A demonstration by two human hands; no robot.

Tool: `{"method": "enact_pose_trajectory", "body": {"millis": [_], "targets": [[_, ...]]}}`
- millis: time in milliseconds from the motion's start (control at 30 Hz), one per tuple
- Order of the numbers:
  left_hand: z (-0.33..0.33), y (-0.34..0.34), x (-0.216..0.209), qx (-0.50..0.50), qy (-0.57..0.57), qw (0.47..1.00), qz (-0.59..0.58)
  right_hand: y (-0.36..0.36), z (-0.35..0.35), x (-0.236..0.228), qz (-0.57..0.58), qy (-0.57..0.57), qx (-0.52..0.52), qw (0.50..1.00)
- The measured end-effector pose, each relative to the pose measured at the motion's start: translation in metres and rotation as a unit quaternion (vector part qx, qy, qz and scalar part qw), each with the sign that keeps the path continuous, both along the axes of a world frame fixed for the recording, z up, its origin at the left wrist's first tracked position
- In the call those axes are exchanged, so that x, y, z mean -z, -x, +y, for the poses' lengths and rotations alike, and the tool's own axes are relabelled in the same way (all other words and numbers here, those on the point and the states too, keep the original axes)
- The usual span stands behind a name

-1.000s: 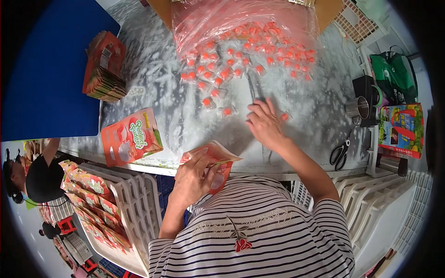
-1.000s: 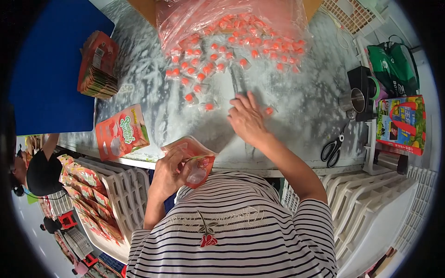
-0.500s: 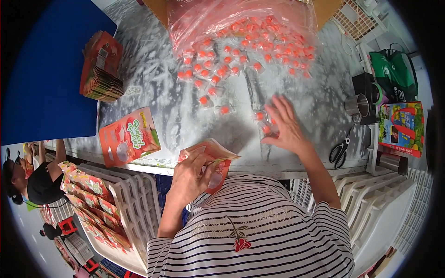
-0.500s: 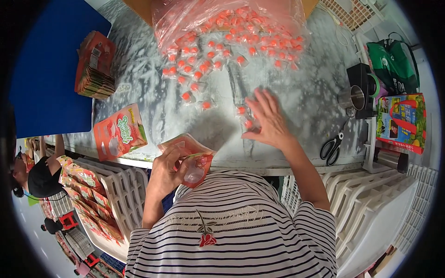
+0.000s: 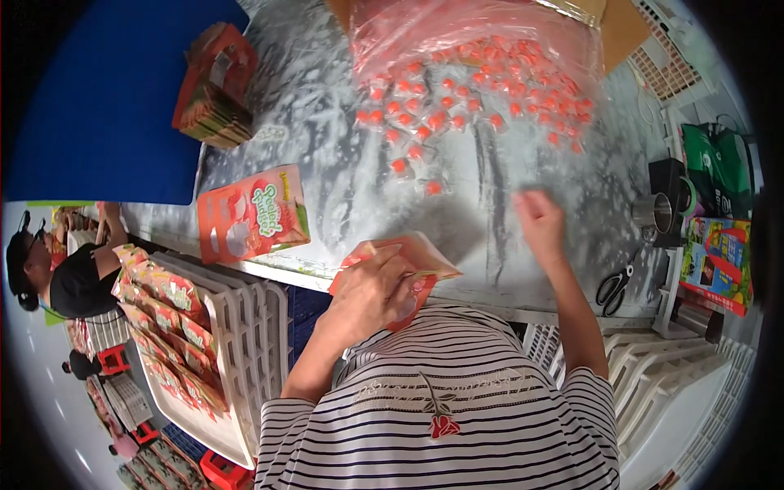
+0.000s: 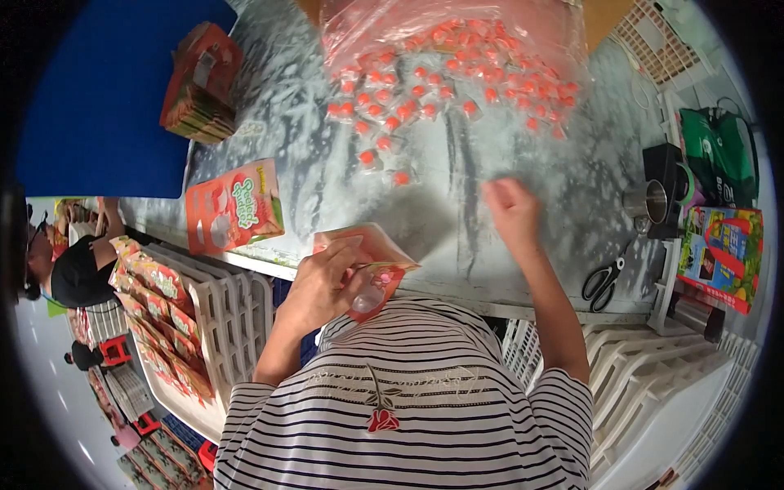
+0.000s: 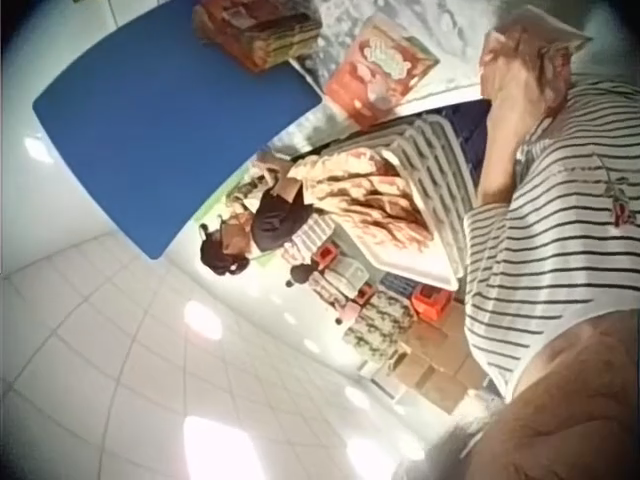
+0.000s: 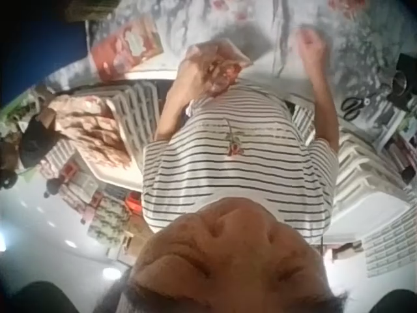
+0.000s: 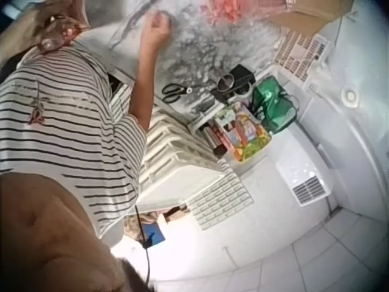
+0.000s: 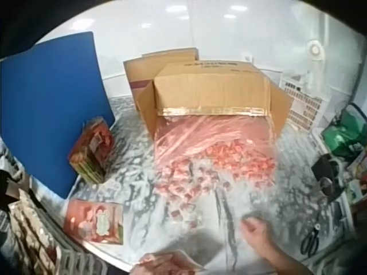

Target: Packing individual gummy candies into plastic pouches.

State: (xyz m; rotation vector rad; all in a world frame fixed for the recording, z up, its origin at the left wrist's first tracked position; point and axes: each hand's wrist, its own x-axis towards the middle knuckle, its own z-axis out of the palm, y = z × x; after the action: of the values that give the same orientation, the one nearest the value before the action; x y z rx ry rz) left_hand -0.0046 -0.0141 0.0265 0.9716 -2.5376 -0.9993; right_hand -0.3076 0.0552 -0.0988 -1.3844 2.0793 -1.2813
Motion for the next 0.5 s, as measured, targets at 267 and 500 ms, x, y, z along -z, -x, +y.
{"method": "enact_pose_trajectory", "body": {"millis": [267, 500], "targets": [[0.001, 0.013, 0.003, 0.028, 0.012, 0.998, 0.053, -0.089, -0.039, -0.109, -0.686, 0.023, -0.115, 0.718], [0.000, 0.014, 0.001, 0.022, 0.011, 0.999, 0.047, -0.116, -0.035, -0.099, -0.264, 0.006, -0.206, 0.942]]}}
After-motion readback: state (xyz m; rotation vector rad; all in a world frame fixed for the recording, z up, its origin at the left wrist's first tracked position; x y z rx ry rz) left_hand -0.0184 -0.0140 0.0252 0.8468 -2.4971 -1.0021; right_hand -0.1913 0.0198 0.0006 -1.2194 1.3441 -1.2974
